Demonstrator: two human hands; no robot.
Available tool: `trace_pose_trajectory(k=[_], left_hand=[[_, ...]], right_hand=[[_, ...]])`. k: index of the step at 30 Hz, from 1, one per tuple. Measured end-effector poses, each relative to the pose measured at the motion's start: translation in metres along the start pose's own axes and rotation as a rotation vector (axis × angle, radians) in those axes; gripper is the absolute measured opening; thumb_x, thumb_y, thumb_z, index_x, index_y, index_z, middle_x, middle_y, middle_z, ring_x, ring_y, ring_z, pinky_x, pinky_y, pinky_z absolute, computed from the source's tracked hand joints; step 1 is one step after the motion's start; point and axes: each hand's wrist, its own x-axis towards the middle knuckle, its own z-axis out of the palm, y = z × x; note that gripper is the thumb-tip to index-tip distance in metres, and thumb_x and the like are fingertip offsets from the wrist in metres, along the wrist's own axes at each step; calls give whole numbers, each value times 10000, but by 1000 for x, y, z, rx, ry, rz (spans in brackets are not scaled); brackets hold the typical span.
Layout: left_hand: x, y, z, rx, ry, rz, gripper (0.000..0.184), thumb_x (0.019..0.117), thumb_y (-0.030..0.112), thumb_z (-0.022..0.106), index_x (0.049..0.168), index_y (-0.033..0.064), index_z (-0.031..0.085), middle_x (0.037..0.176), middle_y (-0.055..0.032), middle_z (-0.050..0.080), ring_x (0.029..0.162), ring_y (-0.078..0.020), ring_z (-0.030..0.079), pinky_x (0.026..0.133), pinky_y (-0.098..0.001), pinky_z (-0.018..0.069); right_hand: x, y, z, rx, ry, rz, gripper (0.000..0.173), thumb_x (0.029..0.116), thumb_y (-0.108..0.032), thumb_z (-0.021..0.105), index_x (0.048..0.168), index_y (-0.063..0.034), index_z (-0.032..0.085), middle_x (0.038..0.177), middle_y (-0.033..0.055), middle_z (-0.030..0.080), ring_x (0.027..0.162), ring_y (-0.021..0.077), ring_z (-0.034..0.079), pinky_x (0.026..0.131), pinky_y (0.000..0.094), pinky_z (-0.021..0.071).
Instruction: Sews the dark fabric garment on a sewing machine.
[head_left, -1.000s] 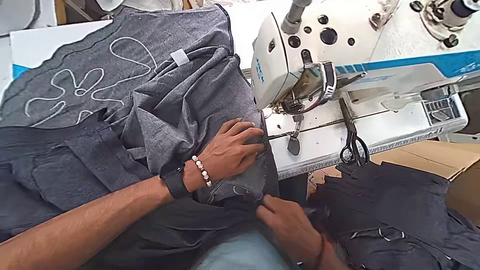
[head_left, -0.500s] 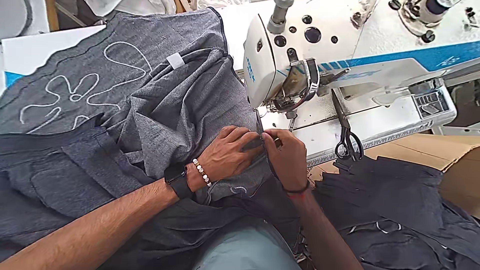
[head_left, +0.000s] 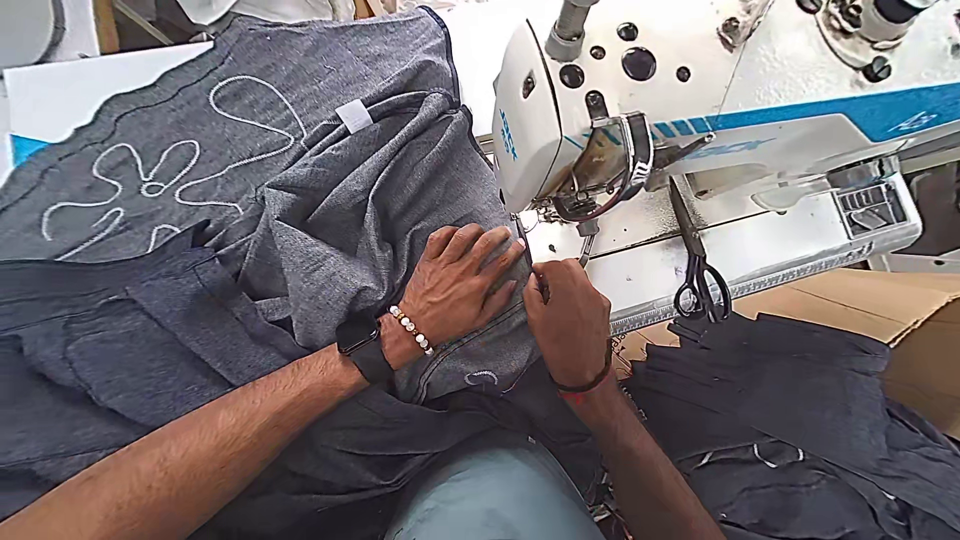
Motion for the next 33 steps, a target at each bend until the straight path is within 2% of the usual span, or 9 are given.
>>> trace_pose_trajectory(k=[8,11,15,18,21,23,25,28,33], left_hand=[[-4,7,-2,-149,-11,141,430,1058,375,448,1422,242,635,1540,6,538,1466,-256,427,1210,-469,318],[-14,16,2,-165,13,93,399,1056,332,456,1393,273,661,1535,13,546,1484,-281,410,1224,-502,310],[-14,13,0,-139,-9,114,406,1049,382,467,1400,303,655,1552,16,526,1494,-294,389,1230,-517,285],[-13,11,1,-127,2,120,401,1042,399,474,1387,319,663,1549,28,528,1485,-294,398,1218,-533,288],[-13,11,1,-133,11,129,402,1035,393,485,1388,320,663,1546,24,531,1484,-292,398,1217,-535,284],[-13,10,1,-137,7,137,401,1037,386,481,1387,318,664,1549,21,527,1484,-287,396,1220,-531,278],[-13,9,2,-136,11,139,403,1038,383,480,1390,315,662,1548,26,526,1473,-279,404,1211,-524,281],[-12,11,1,-135,18,144,394,1042,379,480,1380,312,672,1529,34,544,1450,-270,427,1194,-504,296],[-11,10,-1,-106,23,126,415,1030,403,487,1391,295,660,1504,52,569,1422,-251,457,1170,-488,313]], right_hand=[[-18,51,-20,377,-68,-95,200,972,-254,648,1060,-169,806,1036,21,696,919,97,672,765,280,600],[-52,70,-31,297,-103,-191,339,989,-423,637,1131,-141,760,1090,68,720,1031,207,672,878,422,561],[-109,87,-37,107,27,-367,137,962,-208,619,985,-115,716,833,56,691,700,182,672,568,328,547],[-129,98,-44,15,212,-385,101,973,-148,582,900,-120,645,683,31,526,593,181,532,534,317,443],[-121,81,-52,-116,-422,-188,75,876,-96,626,886,-105,700,758,88,648,618,270,666,473,441,530],[-99,68,-59,33,-777,-78,137,890,-191,655,962,-126,751,855,92,722,746,286,712,600,511,564],[-77,53,-60,191,-500,-100,197,953,-307,636,1020,-173,765,894,4,711,781,154,688,661,387,597],[-38,40,-43,185,-127,-83,318,991,-391,636,1156,-135,731,983,19,717,905,180,669,780,392,566],[-35,34,-5,107,18,-85,227,988,-241,607,1092,-132,776,570,-8,591,472,145,549,441,349,440]])
